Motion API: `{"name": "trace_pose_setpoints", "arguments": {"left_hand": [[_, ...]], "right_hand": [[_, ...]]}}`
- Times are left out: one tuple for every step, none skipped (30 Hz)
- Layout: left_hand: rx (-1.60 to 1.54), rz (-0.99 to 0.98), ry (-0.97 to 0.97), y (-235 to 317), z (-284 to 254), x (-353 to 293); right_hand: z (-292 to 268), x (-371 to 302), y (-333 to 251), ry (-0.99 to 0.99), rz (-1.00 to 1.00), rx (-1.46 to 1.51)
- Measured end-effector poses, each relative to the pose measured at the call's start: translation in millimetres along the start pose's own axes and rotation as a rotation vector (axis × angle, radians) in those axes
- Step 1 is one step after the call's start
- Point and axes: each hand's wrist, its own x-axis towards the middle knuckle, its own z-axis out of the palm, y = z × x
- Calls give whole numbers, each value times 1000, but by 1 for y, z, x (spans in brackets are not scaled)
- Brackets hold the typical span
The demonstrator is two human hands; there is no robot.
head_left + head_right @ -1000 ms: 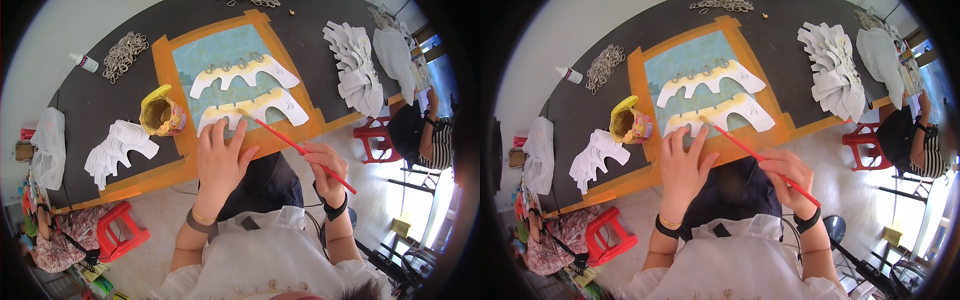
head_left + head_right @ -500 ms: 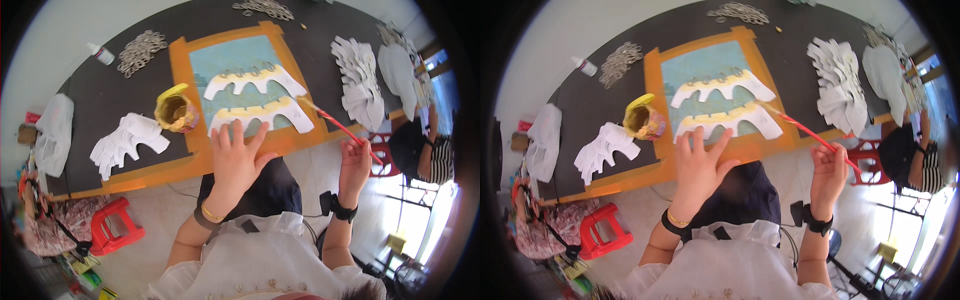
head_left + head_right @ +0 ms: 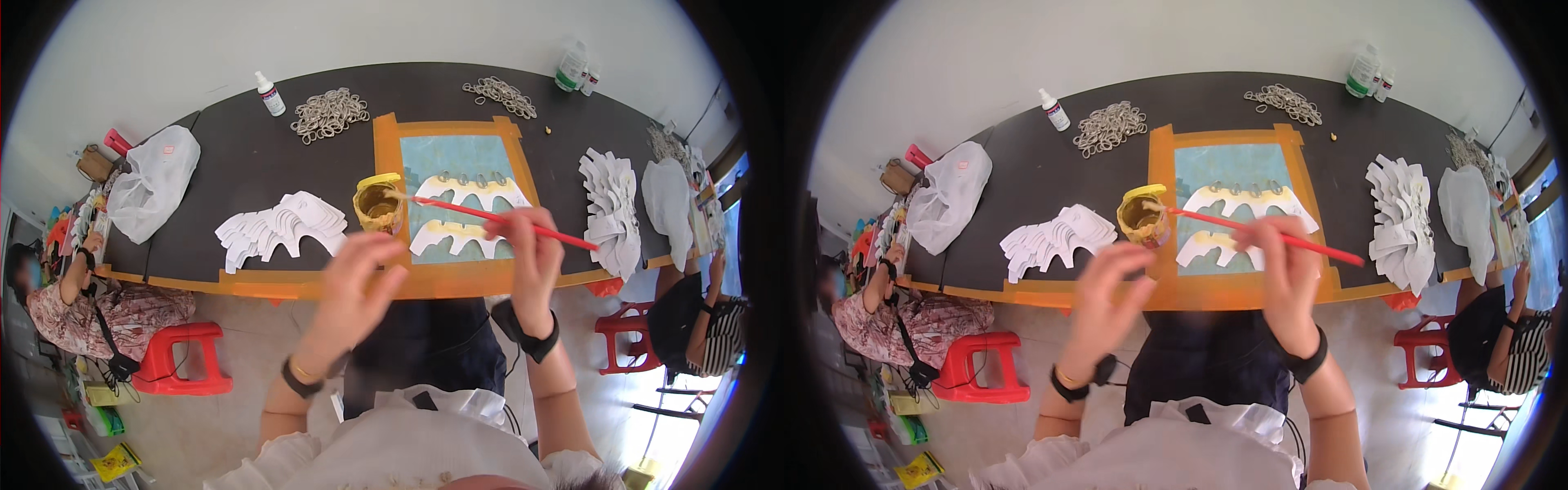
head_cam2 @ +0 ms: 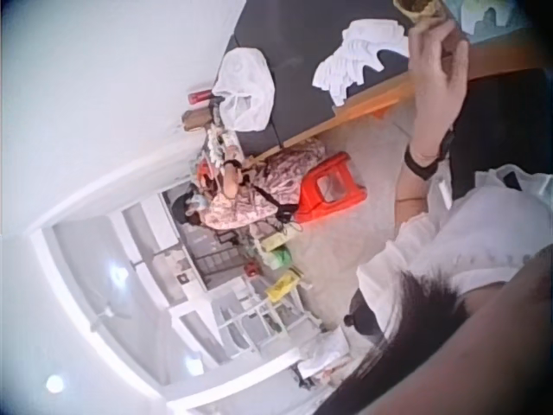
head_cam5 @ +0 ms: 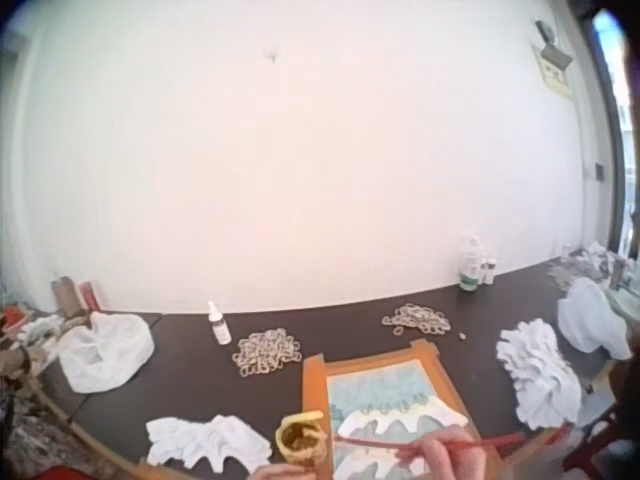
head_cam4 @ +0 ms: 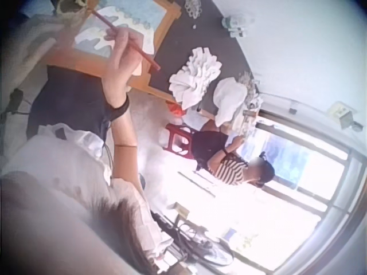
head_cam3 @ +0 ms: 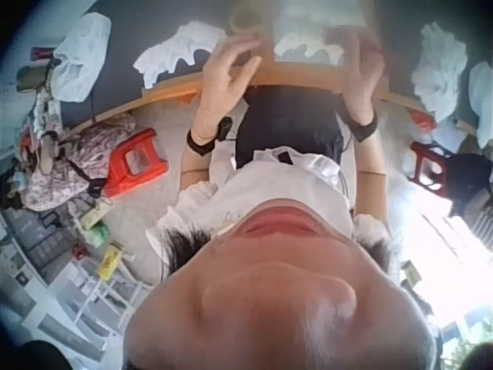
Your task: The recorder is applying yellow glue to white shoe components using a brush and then attaching metal rings to the glued areas.
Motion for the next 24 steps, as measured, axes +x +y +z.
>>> {"name": "trace_pose_setpoints", "arguments": {"left_hand": [[-59, -26, 27, -10, -17, 9], [-152, -118, 41, -26, -25, 17], [-173, -165, 1, -36, -39, 29], [-23, -151, -35, -46, -54, 37], [186, -36, -132, -70, -63, 45], [303, -25, -264, -79, -68, 56], [427, -17, -388, -82, -70, 64], [417, 17, -400, -84, -66, 76], [397, 7, -506, -87, -63, 87], [380, -3, -611, -90, -58, 98], [376, 15, -620, -96, -52, 105], [245, 69, -719, -98, -45, 112], [113, 117, -816, -100, -41, 116], [82, -46, -941, -101, -39, 119], [81, -37, -946, -97, -38, 122], [92, -81, -956, -93, -38, 124], [104, -128, -964, -92, -38, 125], [106, -125, -966, -92, -39, 124], [109, -117, -916, -94, -40, 120], [112, -111, -866, -95, -41, 115], [111, -110, -872, -96, -42, 110], [111, -144, -817, -96, -43, 105], [112, -178, -763, -95, -43, 101], [106, -204, -728, -87, -42, 97]], "right_hand": [[11, 8, -2, -72, -24, -17], [21, 12, 3, -109, -53, -106], [30, 13, 10, -140, -76, -196], [43, 17, 11, -232, -103, -272], [53, 21, 13, -312, -124, -362], [61, 23, 21, -283, -153, -372], [66, 24, 25, -260, -182, -378], [66, 26, 26, -228, -186, -396], [67, 28, 27, -235, -58, -234], [64, 30, 29, -240, 65, -69], [61, 30, 34, -222, 62, -76], [58, 31, 39, -277, 84, -59], [56, 30, 42, -336, 108, -40], [56, 27, 45, -329, 109, -41], [56, 25, 46, -330, 87, -32], [56, 23, 47, -334, 65, -21], [55, 21, 51, -331, 66, -22], [54, 22, 55, -341, 80, -32], [54, 21, 58, -352, 94, -42], [56, 21, 61, -350, 94, -40], [59, 19, 63, -324, 61, -56], [62, 18, 64, -296, 30, -73], [64, 16, 67, -289, 35, -73], [66, 12, 71, -324, -63, -169]]}}
